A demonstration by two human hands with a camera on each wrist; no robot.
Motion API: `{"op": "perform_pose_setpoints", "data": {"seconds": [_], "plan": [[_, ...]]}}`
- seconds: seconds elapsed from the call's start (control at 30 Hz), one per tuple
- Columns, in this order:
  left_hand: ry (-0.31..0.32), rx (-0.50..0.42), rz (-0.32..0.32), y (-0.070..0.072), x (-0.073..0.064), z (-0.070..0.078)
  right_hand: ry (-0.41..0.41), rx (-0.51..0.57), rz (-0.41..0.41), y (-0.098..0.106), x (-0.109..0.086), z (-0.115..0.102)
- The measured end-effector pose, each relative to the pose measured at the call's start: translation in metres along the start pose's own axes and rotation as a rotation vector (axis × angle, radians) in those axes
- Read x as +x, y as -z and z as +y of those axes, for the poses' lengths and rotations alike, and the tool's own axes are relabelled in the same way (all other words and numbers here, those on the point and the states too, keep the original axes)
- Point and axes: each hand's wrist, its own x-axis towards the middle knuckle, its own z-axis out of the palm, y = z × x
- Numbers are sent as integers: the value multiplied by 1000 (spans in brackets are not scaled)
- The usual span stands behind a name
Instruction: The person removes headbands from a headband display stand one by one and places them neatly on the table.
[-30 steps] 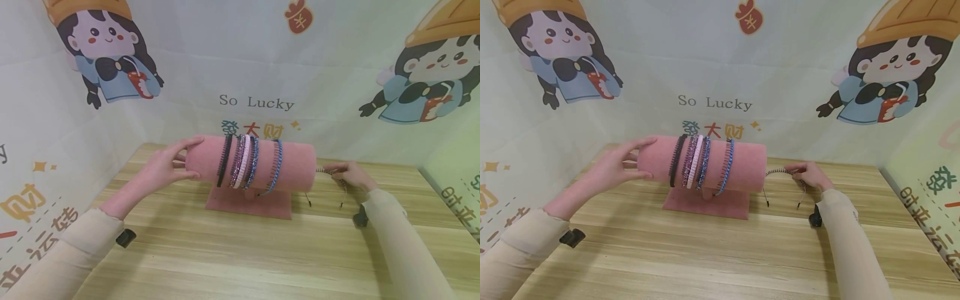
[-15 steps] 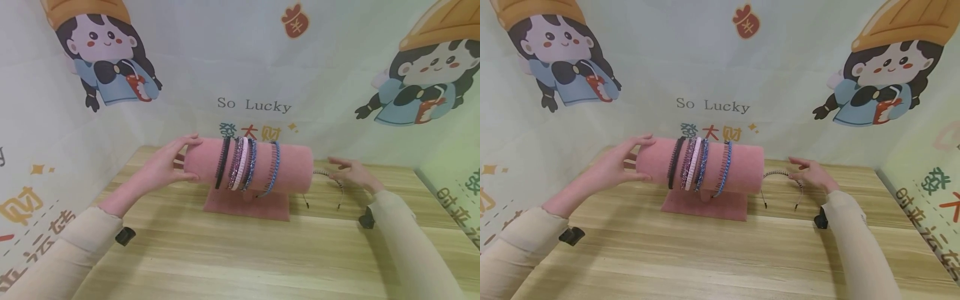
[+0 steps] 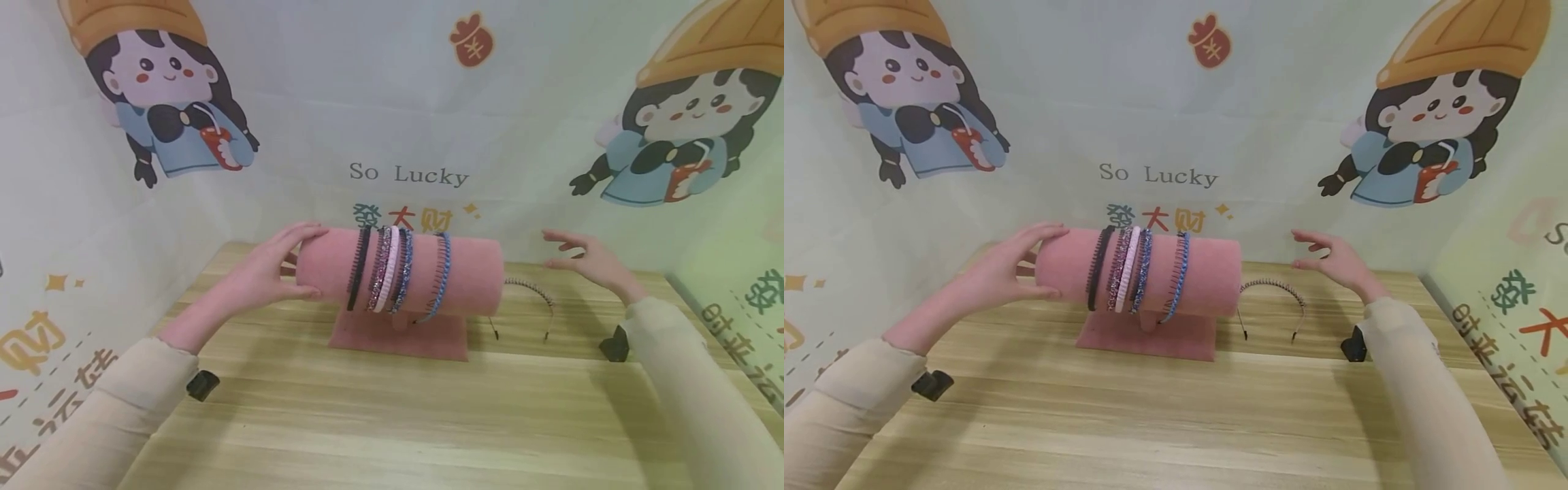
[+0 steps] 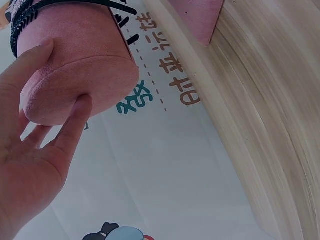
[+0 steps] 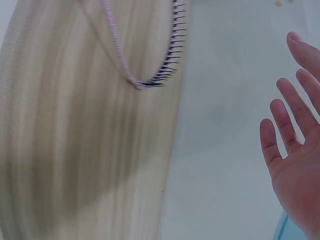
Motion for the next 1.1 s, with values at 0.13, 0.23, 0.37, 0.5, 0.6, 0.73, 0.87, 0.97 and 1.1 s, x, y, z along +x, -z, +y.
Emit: {"op": "perform_pose_setpoints", "data": {"seconds": [0.13, 0.23, 0.37, 0.5, 0.6, 0.73, 0.87, 0.97, 1.1], "plan": [[12, 3, -3, 1, 1, 2, 19, -11, 37, 10, -1, -11], [23, 3, -6, 0, 1, 1, 37, -7, 68, 16, -2, -20], [29, -4, -3, 0, 2, 1, 53, 16, 106, 24, -3, -32], [27, -11, -6, 0, 3, 1, 37, 33, 145, 30, -5, -44], [35, -14, -14, 0, 2, 2, 24, 35, 166, 33, -7, -52], [46, -24, -11, -1, 1, 3, 32, 30, 196, 34, -9, -67], [49, -40, -8, -1, 2, 3, 47, 26, 224, 32, -14, -88], [52, -58, -9, -2, 2, 3, 73, 37, 226, 28, -17, -105], [57, -70, -1, -2, 2, 3, 107, 79, 235, 17, -19, -126]]}}
